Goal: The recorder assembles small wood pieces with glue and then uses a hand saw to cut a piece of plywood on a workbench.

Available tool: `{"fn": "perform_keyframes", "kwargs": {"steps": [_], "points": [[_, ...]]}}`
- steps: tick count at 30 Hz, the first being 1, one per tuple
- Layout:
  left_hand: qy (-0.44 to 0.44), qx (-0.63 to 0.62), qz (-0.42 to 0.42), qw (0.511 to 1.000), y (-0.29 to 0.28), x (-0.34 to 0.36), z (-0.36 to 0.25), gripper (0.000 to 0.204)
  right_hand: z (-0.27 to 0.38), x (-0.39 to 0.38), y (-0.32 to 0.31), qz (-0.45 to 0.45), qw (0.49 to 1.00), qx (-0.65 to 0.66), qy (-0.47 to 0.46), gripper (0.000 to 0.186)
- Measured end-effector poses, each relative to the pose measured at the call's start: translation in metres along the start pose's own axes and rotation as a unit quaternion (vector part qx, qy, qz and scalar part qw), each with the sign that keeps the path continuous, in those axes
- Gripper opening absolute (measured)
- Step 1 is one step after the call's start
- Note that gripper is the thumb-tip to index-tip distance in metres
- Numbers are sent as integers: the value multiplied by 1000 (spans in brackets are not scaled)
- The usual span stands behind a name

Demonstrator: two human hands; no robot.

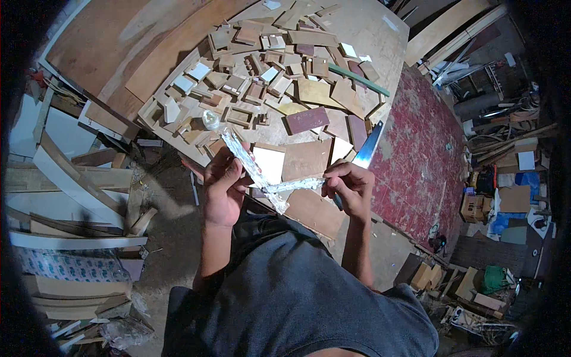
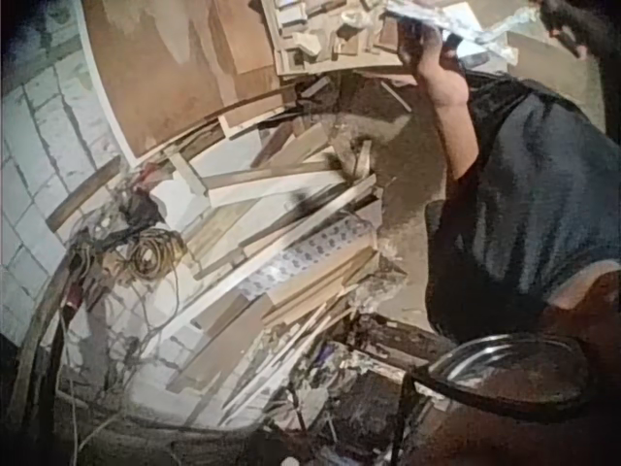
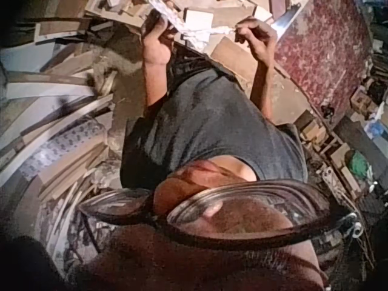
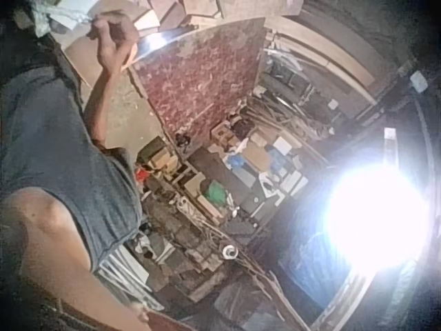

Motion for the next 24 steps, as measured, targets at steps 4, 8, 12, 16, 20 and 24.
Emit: {"fn": "perform_keyframes", "kwargs": {"steps": [4, 8, 12, 16, 20, 24], "points": [[36, 24, -25, 999, 18, -12, -5, 38, 5, -9, -12, 8, 1000, 0, -16, 8], [41, 15, -50, 998, 24, -28, -2, 38, 7, -19, -20, -1, 1000, 15, -25, 8], [100, 8, -17, 995, 23, -37, -12, 35, 11, -24, -24, -2, 999, 15, -31, 5], [129, 11, -66, 989, 1, -44, -19, 39, 12, -24, -24, -7, 1000, 6, -29, 6], [116, 47, -72, 989, -11, -42, -24, 38, 10, -14, -17, -20, 999, 12, -34, 8], [107, 37, -60, 992, -14, -38, -25, 37, 4, -4, 0, -24, 999, 18, -27, 8]]}}
Point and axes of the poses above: each hand's wrist, its own x-axis towards the middle knuckle, its own y-axis out of the palm, z = x × y, the point moved 10 cm from there along x, towards the middle knuckle, and after that the axes turned 14 degrees about x, right-handed, at the moved point
